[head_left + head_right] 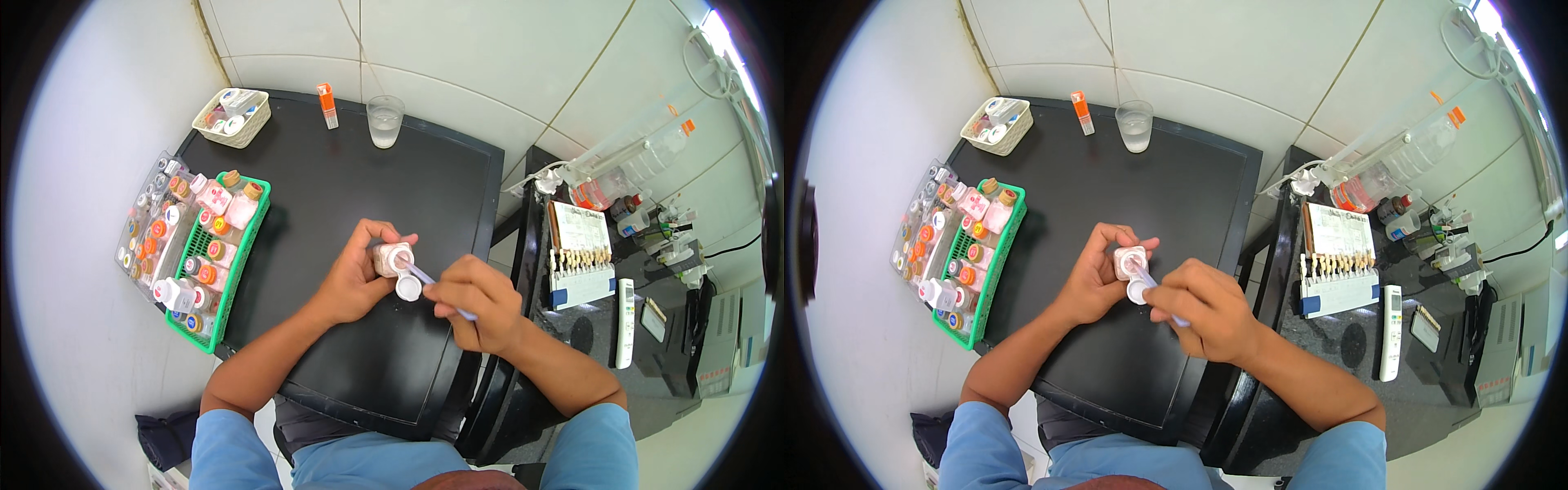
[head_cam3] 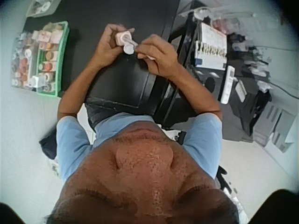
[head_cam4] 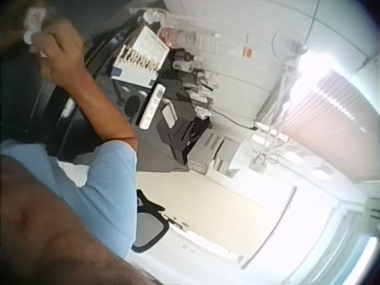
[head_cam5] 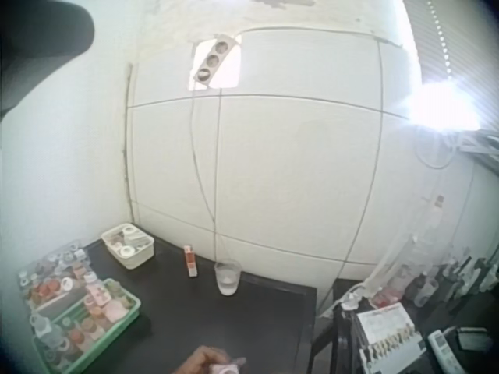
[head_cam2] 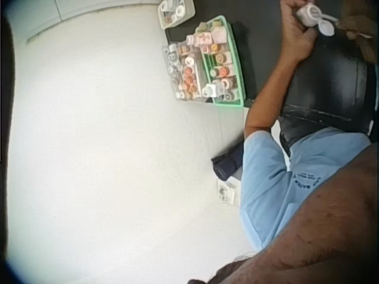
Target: The person dips a small brush into a small plastic bottle and applies the material onto a white dental model held in their other hand. They select and open different colored bottles from a green tray during the process.
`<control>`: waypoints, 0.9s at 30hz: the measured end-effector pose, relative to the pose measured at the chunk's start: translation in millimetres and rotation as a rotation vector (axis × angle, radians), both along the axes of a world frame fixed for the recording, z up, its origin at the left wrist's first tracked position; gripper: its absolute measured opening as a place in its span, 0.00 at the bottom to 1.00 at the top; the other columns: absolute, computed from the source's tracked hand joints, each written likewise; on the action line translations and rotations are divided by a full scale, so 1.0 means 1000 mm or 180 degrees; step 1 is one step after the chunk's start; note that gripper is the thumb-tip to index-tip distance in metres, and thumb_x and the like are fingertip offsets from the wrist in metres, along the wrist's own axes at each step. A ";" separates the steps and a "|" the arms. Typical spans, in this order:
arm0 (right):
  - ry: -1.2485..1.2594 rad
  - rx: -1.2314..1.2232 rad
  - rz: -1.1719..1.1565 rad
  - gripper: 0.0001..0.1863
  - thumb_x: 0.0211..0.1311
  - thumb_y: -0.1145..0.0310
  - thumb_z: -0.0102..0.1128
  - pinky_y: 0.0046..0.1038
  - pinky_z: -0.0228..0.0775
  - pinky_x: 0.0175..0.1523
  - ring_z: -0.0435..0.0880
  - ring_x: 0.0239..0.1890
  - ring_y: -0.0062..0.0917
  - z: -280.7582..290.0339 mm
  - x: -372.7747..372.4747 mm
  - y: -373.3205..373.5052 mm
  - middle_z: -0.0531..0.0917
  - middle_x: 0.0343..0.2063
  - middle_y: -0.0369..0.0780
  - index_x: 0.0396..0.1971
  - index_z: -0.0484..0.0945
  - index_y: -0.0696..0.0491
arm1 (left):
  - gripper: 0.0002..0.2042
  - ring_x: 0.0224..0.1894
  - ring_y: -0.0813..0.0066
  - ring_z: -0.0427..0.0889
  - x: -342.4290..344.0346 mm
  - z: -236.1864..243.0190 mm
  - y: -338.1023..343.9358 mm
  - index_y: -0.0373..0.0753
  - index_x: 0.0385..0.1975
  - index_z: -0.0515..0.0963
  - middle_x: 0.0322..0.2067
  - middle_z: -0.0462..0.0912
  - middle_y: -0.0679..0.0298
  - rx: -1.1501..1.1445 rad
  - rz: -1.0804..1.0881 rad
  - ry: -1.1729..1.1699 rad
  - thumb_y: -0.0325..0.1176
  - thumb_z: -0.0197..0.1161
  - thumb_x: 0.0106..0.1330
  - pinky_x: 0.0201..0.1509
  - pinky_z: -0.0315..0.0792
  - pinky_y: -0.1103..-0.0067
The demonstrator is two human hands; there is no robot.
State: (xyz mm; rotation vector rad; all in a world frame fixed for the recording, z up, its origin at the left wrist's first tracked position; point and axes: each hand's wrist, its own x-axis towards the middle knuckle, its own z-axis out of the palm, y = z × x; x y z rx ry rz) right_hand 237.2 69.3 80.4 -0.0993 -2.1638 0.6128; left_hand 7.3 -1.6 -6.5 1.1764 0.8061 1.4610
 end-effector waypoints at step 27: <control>-0.0185 0.0392 -0.0730 0.10 0.60 0.69 0.80 0.38 0.63 0.49 0.77 0.37 0.32 0.000 -0.004 -0.003 0.87 0.33 0.31 0.42 0.90 0.50 | 0.30 0.70 0.56 0.81 0.006 0.003 -0.006 0.40 0.70 0.68 0.67 0.69 0.52 0.0854 0.0217 0.1688 0.15 0.71 0.71 0.75 0.77 0.62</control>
